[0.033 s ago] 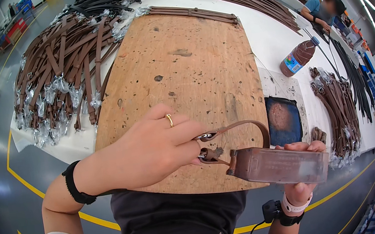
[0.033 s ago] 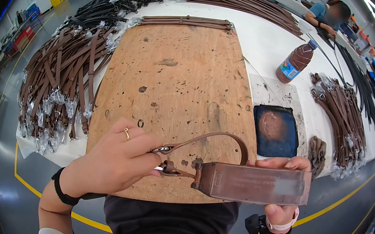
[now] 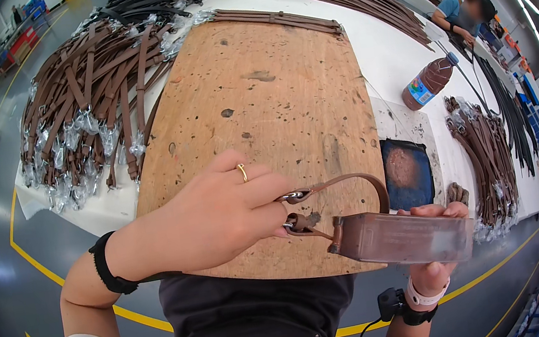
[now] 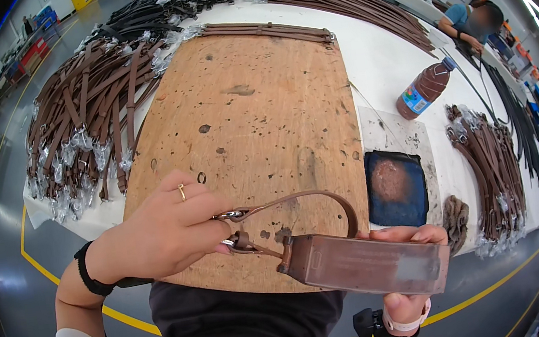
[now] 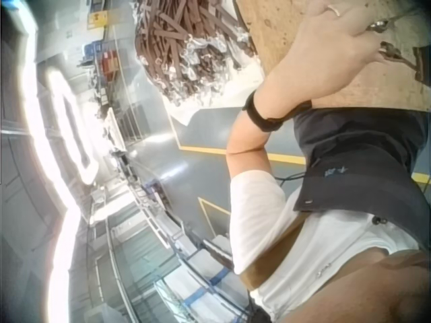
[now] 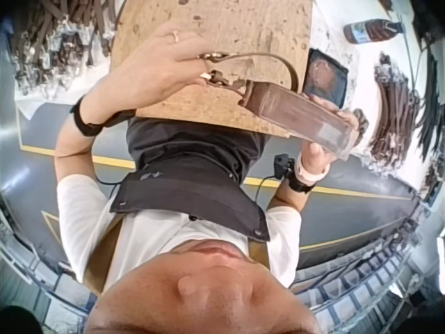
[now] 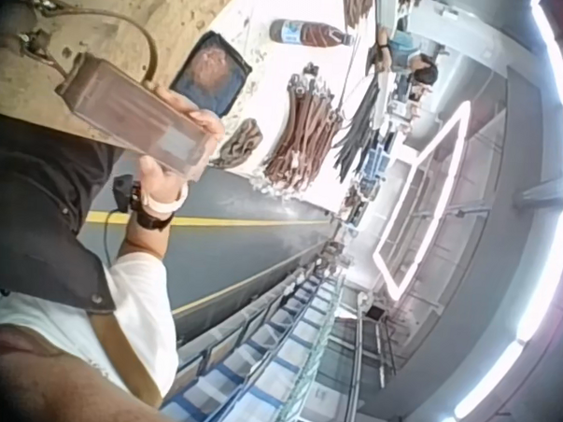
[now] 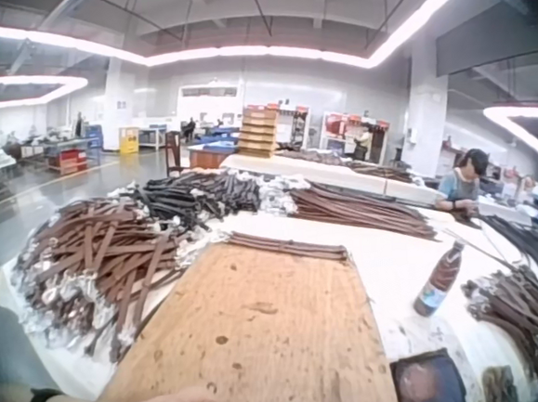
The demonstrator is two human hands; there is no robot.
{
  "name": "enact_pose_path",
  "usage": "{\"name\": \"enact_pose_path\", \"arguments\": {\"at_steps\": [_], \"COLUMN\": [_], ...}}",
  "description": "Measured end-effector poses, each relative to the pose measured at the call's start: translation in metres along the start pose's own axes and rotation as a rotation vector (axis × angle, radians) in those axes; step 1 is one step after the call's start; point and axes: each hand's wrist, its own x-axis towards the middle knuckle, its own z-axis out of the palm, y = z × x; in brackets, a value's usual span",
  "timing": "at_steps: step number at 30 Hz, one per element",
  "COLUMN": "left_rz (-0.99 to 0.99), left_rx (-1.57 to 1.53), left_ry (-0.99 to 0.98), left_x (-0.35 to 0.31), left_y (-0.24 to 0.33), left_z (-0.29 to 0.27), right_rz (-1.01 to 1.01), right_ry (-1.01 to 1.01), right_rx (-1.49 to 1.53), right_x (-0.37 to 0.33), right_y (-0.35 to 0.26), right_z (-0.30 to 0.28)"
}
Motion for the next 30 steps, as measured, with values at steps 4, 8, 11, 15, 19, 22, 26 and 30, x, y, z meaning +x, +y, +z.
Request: {"name": "enact_pose_path", "arguments": {"at_steps": [4, 8, 11, 15, 19, 22, 26, 30], "left_rz": [-0.018, -0.012, -0.001, -0.023, -0.025, 0.003, 0.024, 0.002], "left_rx": [-0.029, -0.027, -0.001, 0.074, 0.106, 0.132, 0.154, 0.124], "left_ry": [0.009, -0.026, 0.014, 0.001, -0.006, 0.012, 0.022, 0.018], "left_x": [-0.001, 0.001, 0.002, 0.002, 0.003, 0.002, 0.003, -0.001], "left_y": [0.0, -0.001, -0.001, 0.0, 0.001, 0.0, -0.001, -0.004], "left_z": [-0.001, -0.002, -0.003, -0.005, -0.004, -0.003, -0.002, 0.0], "right_rz": [-0.05, -0.097, -0.076, -0.023, 0.14, 0.214, 0.283, 0.397], "right_ry": [0.079, 0.181, 0.264, 0.288, 0.365, 0.367, 0.375, 0.413], "right_rx": [0.104, 0.211, 0.287, 0.159, 0.121, 0.106, 0.065, -0.347], "right_x": [0.005, 0.007, 0.012, 0.031, 0.04, 0.046, 0.048, 0.044], "right_y": [-0.002, 0.002, 0.014, 0.044, 0.075, 0.089, 0.097, 0.091], "right_z": [-0.016, -0.056, -0.096, -0.126, -0.156, -0.165, -0.181, -0.185]}}
